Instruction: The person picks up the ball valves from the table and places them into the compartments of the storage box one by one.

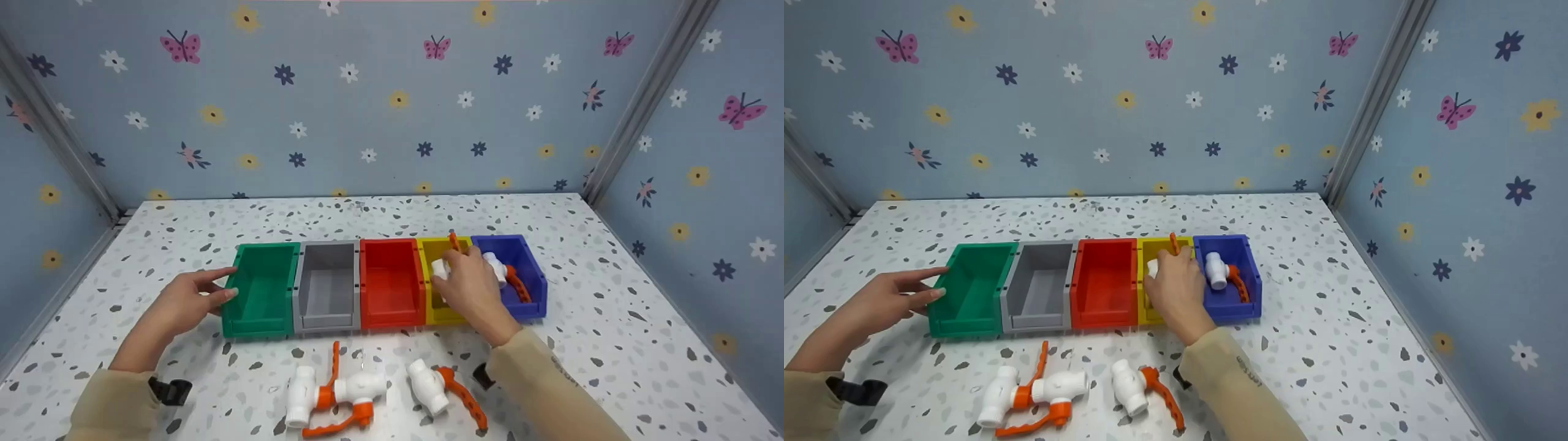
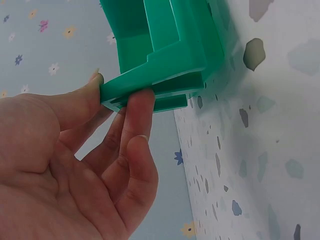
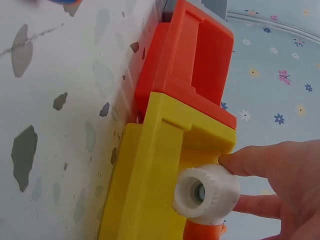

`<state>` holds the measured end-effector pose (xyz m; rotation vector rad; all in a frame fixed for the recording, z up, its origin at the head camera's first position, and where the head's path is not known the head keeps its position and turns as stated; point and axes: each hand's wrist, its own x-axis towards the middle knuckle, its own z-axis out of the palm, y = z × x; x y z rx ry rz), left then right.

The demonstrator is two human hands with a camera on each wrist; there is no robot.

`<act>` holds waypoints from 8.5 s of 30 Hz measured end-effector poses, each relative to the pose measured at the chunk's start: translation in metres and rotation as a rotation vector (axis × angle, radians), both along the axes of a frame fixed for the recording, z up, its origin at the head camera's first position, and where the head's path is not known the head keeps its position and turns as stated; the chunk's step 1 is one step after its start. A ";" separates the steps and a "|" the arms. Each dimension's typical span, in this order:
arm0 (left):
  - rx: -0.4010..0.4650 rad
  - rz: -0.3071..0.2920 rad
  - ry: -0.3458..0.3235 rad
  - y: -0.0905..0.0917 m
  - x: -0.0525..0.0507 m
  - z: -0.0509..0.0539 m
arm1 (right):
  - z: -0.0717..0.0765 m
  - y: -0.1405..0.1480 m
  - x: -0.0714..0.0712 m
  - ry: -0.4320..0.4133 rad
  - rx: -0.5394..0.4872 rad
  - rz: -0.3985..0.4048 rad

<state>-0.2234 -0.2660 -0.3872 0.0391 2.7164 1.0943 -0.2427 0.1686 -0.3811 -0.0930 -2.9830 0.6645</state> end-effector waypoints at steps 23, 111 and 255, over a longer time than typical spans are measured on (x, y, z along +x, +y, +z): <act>-0.005 0.008 -0.007 0.001 0.001 0.001 | -0.028 0.000 0.004 0.172 0.162 0.116; -0.010 0.027 0.001 0.003 0.003 -0.002 | -0.001 0.006 0.074 0.243 0.020 0.307; -0.008 0.028 0.012 0.003 0.004 -0.001 | -0.012 -0.033 -0.017 0.124 -0.461 0.473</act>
